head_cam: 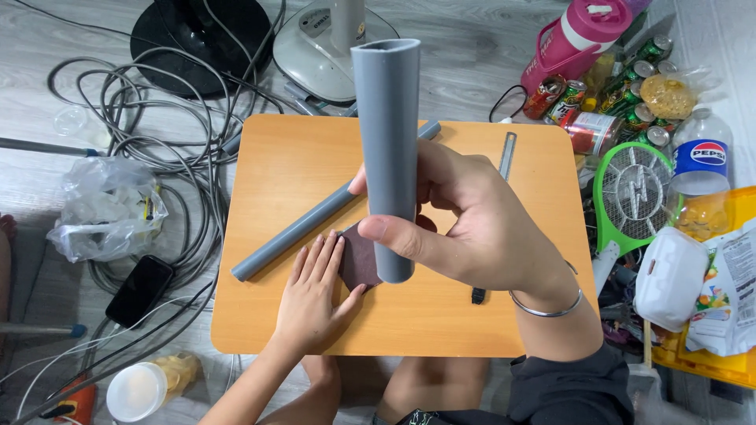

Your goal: The person sands a short gray pipe with a sanding sheet on a low wooden table. They rotate the pipe and rub it against the sandpaper repeatedly, occasionally lifting it to inspect the surface. A longer pipe and a metal file remain on the table.

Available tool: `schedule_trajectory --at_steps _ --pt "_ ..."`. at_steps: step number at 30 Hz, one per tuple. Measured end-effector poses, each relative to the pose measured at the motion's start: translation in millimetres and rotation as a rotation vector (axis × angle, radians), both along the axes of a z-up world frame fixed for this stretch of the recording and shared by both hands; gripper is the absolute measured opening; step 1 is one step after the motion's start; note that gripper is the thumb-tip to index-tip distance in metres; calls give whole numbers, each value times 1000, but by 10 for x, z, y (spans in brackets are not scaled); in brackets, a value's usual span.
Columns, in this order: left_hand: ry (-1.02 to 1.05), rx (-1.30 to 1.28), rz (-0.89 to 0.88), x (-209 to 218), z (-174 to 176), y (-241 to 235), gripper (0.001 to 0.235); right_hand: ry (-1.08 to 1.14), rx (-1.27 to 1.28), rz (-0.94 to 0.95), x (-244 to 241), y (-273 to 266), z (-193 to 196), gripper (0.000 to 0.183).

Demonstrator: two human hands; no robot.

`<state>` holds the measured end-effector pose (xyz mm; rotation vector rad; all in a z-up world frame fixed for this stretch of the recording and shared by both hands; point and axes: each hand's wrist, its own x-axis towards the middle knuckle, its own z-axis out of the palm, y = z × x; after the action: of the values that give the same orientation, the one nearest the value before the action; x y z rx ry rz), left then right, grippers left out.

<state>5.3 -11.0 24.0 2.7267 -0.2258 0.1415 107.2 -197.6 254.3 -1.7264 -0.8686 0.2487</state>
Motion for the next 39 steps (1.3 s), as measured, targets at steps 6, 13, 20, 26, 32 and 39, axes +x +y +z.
schedule_trajectory --at_steps 6,13,20,26,32,39 --pt "-30 19 5 -5 -49 0 78 132 25 -37 -97 30 37 27" --pt "11 2 -2 3 -30 9 78 148 26 9 -143 -1 70 28" --pt "0 36 -8 -1 -131 32 79 -83 -50 103 -219 -33 206 32" --pt "-56 94 -31 7 -249 71 83 -117 -43 121 -233 -60 209 37" --pt "-45 23 -3 -16 -139 9 78 -96 -70 48 -150 -2 -280 26" --pt "-121 73 -6 18 -302 40 79 -558 -209 -95 41 273 -2071 27"
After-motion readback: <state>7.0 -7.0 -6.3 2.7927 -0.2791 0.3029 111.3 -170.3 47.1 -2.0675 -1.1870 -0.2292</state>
